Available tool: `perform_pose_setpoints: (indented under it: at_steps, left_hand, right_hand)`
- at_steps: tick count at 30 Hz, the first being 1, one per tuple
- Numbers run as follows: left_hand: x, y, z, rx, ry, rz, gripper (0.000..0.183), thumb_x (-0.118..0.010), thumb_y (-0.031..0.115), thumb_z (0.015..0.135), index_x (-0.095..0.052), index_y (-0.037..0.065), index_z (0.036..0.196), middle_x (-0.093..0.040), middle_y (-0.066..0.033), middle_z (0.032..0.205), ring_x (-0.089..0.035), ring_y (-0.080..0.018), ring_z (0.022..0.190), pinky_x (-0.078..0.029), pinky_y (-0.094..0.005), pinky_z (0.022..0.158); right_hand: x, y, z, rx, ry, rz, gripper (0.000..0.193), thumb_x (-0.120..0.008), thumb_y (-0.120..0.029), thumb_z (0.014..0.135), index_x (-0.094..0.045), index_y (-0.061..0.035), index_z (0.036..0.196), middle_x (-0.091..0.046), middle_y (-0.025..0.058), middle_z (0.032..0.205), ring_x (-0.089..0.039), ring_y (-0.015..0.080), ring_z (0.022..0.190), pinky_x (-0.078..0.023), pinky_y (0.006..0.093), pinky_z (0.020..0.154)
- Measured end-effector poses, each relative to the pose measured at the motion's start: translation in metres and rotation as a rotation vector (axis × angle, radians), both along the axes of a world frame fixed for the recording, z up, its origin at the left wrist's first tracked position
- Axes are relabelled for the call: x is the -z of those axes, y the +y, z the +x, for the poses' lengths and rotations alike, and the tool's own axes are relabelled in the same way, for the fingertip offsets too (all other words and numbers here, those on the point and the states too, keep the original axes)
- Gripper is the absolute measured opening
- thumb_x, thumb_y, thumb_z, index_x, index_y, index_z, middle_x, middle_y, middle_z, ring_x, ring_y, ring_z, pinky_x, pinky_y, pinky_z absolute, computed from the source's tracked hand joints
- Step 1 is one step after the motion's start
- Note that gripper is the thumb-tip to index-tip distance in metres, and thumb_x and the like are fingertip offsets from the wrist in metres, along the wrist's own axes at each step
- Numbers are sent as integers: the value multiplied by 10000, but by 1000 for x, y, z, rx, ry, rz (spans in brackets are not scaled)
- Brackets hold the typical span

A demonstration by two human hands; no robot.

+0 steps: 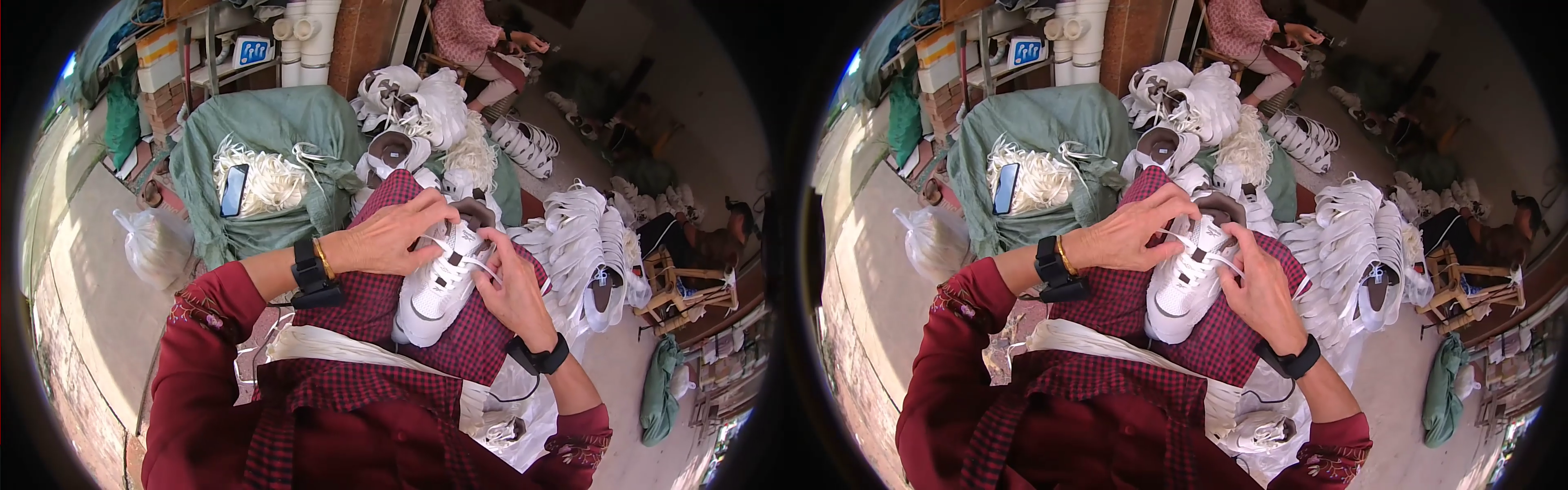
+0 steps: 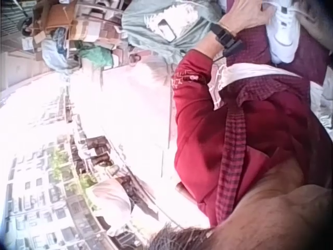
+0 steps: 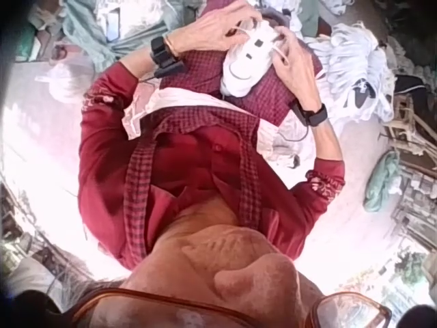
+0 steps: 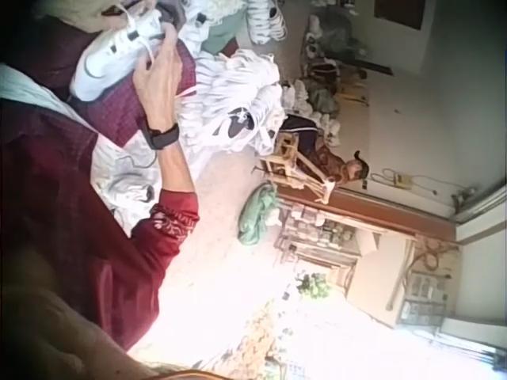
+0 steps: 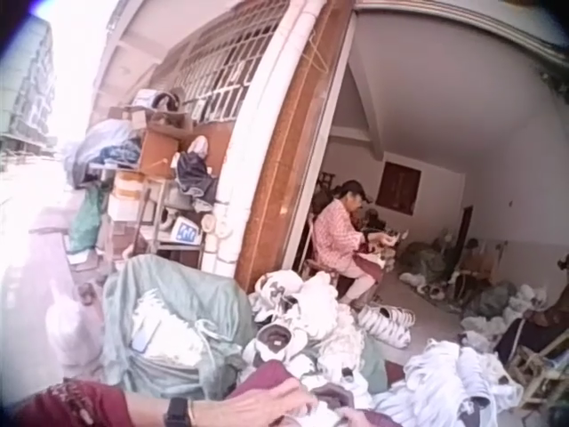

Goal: The recorder inserts laces into the eyelets of a white athletic shoe and then organizes a stack of similar shoes.

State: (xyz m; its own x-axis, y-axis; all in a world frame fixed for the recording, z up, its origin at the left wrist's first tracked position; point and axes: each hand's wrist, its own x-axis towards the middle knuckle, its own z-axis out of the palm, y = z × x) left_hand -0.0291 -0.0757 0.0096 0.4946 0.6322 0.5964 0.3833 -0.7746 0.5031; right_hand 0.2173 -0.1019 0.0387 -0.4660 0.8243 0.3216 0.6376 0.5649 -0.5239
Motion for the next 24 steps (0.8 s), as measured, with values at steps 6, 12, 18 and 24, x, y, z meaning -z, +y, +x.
perform_pose_setpoints:
  at_steps: [6,12,18,24]
  left_hand:
    - [12,20,8,56,103,-39,183,-655,164,889,-556,37,975,-538,-126,1192,-616,-328,965,-518,-407,798]
    - [23,28,2,146,-15,-150,174,-650,165,905,-577,35,995,-534,-124,1225,-609,-261,1020,-529,-369,802]
    - [16,11,-16,39,69,167,189,-670,160,900,-609,73,1056,-552,-110,1208,-639,-258,963,-550,-329,742]
    - [22,23,-53,-56,362,584,189,-704,179,880,-651,70,1026,-556,-61,781,-604,-235,655,-503,-372,582]
  right_hand:
    - [0,7,4,-2,-90,-20,389,-718,-141,810,-515,-35,1125,-567,143,630,-615,343,597,-456,426,580]
    - [8,11,11,-16,-69,35,360,-715,-137,806,-518,-41,1090,-572,141,629,-623,350,608,-460,432,577]
    - [13,-3,19,-58,-38,154,316,-675,-90,867,-552,-51,1155,-629,151,796,-641,354,709,-495,446,629]
    - [12,-5,43,-101,-199,359,149,-646,-61,900,-637,-57,1049,-638,135,860,-641,356,741,-516,431,634]
